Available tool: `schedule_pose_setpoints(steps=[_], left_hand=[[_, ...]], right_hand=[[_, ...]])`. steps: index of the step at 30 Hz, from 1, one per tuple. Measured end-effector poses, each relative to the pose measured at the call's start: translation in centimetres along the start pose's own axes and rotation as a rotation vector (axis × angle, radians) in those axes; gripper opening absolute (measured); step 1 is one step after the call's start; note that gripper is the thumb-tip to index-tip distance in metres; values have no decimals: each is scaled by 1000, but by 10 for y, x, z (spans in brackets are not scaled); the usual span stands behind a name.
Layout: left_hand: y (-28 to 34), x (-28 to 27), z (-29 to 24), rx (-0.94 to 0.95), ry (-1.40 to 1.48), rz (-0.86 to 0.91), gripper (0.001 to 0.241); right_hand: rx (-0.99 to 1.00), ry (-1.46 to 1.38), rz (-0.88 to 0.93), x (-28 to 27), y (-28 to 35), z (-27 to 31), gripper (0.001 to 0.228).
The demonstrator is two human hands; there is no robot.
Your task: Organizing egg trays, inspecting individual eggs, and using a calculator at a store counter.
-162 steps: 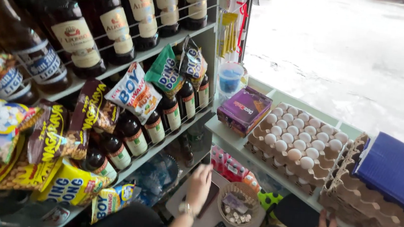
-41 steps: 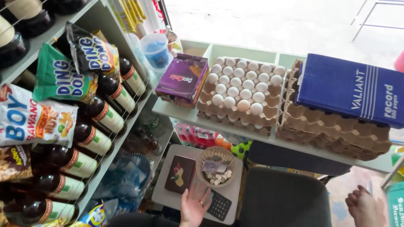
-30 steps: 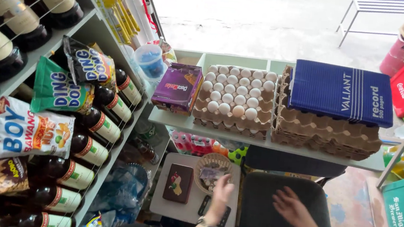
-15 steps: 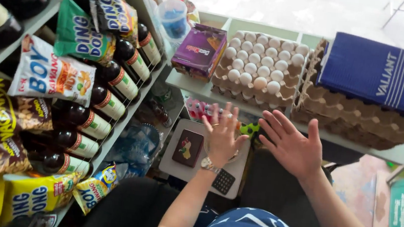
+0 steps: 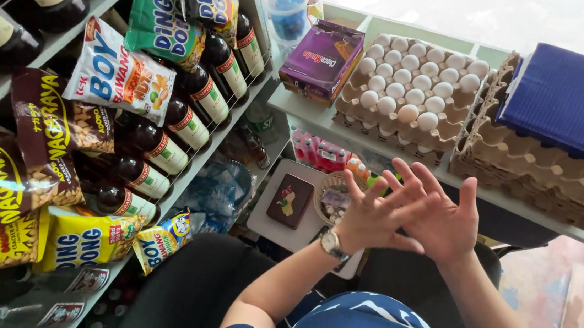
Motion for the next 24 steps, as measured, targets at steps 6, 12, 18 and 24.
schedule_pose_setpoints(steps=[6,12,18,24], left_hand=[[-15,-13,36,-132,-88,11,89],[7,1,4,-28,83,24,86],[-3,-17,35,-120,73,26,82],[22,-15,11,-126,233,178,91]], right_hand=[[17,18,6,-23,13,-11,83],[9,-47,3,13,5,-14,77],[10,13,-19,-8,17,-20,85],[69,41,-28,-9,18,-28,76]])
Point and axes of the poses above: each hand's wrist, its own y-axis away from the middle knuckle, its own x-axis out of the palm, z = x × y, the point moved 3 cm from there along -y, towards the middle knuckle, and after that the axes turned 14 degrees about y, right-handed, at the moved point
